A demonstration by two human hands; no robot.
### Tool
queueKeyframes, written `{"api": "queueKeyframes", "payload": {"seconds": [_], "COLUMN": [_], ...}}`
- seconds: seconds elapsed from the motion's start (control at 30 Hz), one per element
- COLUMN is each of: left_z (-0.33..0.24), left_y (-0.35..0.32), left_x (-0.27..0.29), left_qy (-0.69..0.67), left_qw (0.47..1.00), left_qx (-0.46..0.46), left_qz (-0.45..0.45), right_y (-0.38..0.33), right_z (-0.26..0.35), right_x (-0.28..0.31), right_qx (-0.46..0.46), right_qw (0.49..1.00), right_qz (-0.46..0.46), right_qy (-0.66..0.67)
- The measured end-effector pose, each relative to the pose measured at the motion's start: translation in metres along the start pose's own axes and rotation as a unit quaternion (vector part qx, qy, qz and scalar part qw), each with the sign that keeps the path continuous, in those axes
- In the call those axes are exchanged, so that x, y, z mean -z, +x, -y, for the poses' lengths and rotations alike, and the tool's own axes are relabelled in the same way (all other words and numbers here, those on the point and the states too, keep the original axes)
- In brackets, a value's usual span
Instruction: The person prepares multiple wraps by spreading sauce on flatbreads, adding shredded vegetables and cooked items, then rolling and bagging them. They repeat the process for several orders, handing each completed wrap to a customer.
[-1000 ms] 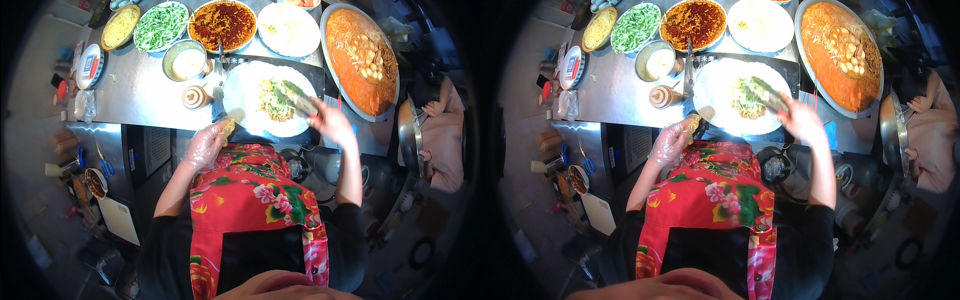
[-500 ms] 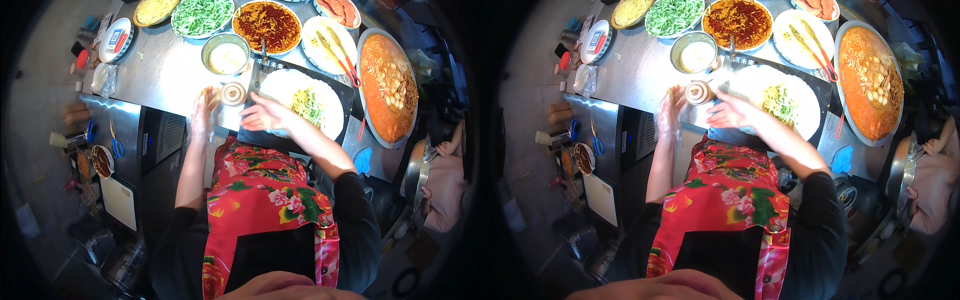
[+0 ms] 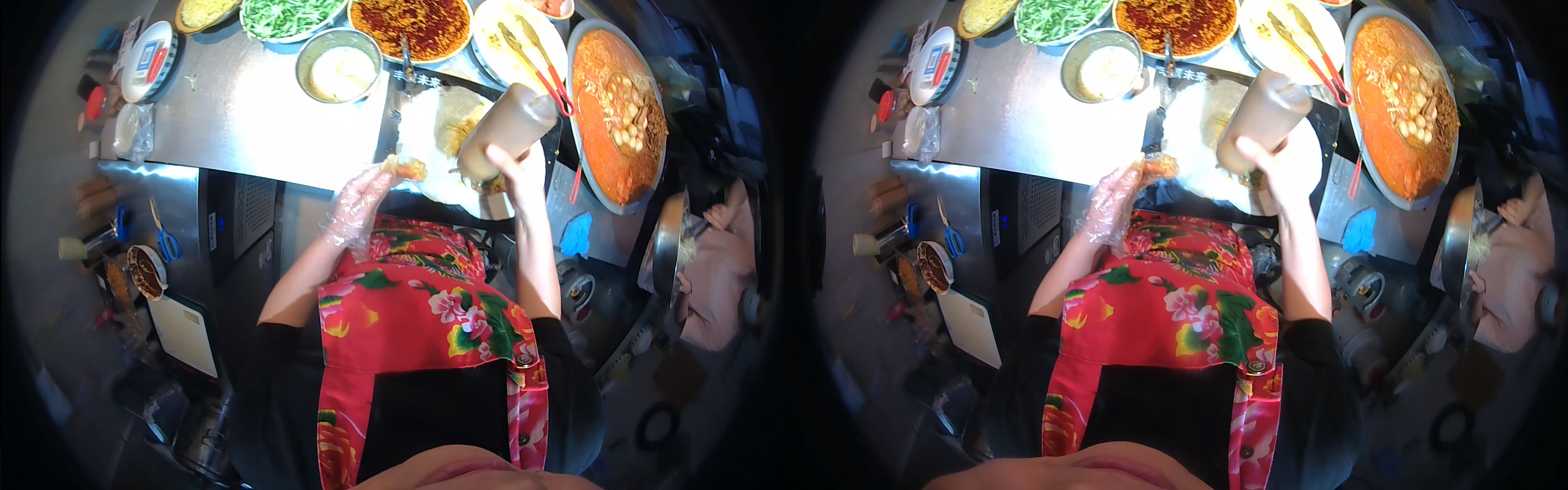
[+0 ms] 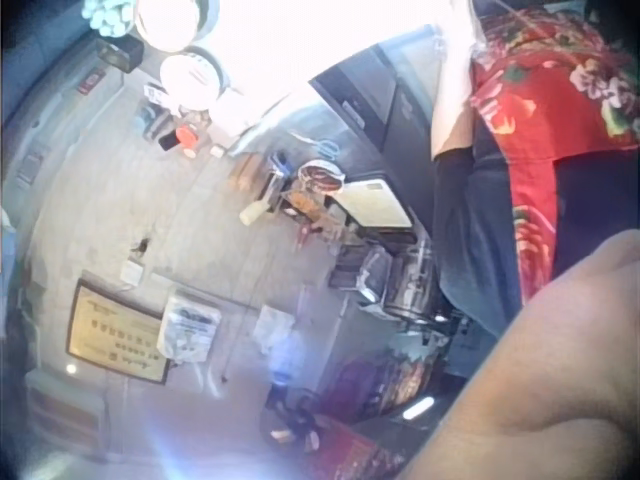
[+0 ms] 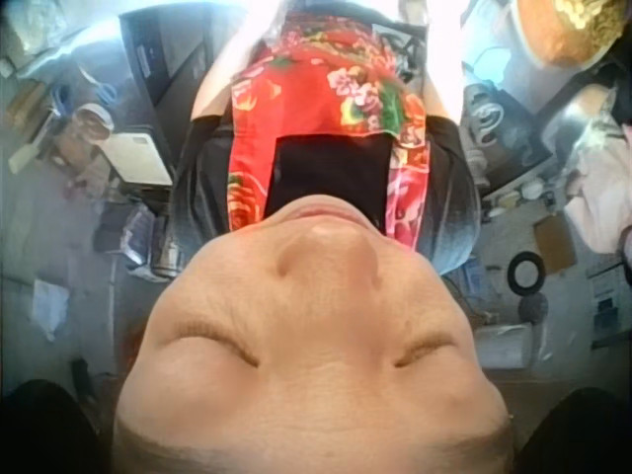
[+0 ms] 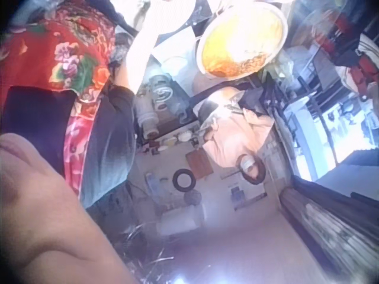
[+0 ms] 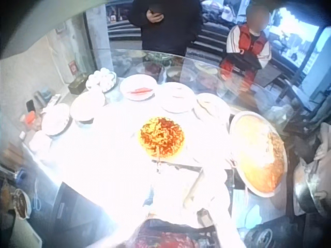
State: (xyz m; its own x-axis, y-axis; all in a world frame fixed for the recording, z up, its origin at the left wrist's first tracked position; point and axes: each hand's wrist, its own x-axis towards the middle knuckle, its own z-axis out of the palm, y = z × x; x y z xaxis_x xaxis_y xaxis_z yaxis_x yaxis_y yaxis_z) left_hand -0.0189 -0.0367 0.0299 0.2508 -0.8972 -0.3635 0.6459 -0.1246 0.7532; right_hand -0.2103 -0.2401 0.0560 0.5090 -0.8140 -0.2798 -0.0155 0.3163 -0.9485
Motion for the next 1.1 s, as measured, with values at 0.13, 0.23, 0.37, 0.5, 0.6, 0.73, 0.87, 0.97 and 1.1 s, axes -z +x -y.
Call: {"api": "queueKeyframes", "payload": {"seconds": [0.13, 0.23, 0.37, 0.5, 0.6, 0.73, 0.87, 0.97, 1.1], "left_z": [-0.012, -0.012, -0.001, 0.006, 0.008, 0.010, 0.009, 0.009, 0.018], "left_y": [0.009, 0.013, 0.016, 0.018, 0.017, 0.011, 0.010, 0.016, 0.029], "left_x": [-0.016, -0.030, -0.045, -0.048, -0.046, -0.045, -0.033, -0.010, 0.028], "left_qy": [0.040, 0.061, 0.081, 0.086, 0.096, 0.069, 0.053, -0.013, -0.015], "left_qw": [0.999, 0.998, 0.997, 0.996, 0.995, 0.997, 0.995, 0.977, 0.945], "left_qx": [0.022, 0.005, -0.005, 0.018, -0.001, 0.006, -0.041, -0.096, -0.168], "left_qz": [0.009, 0.033, 0.021, 0.022, 0.013, -0.030, -0.077, -0.188, -0.281], "right_y": [0.031, 0.038, 0.024, 0.018, 0.025, 0.031, 0.019, 0.010, 0.001], "right_z": [0.042, 0.053, 0.054, 0.042, 0.024, 0.015, 0.013, -0.010, -0.070], "right_x": [0.006, 0.016, 0.041, 0.054, 0.057, 0.075, 0.057, -0.011, -0.117], "right_qx": [0.147, 0.192, 0.194, 0.162, 0.159, 0.183, 0.023, -0.083, -0.418], "right_qw": [0.962, 0.933, 0.956, 0.974, 0.966, 0.964, 0.935, 0.991, 0.768], "right_qz": [-0.156, -0.214, -0.169, -0.118, -0.164, -0.171, -0.129, -0.037, 0.173], "right_qy": [-0.168, -0.216, -0.144, -0.105, -0.117, -0.087, 0.331, 0.100, 0.454]}}
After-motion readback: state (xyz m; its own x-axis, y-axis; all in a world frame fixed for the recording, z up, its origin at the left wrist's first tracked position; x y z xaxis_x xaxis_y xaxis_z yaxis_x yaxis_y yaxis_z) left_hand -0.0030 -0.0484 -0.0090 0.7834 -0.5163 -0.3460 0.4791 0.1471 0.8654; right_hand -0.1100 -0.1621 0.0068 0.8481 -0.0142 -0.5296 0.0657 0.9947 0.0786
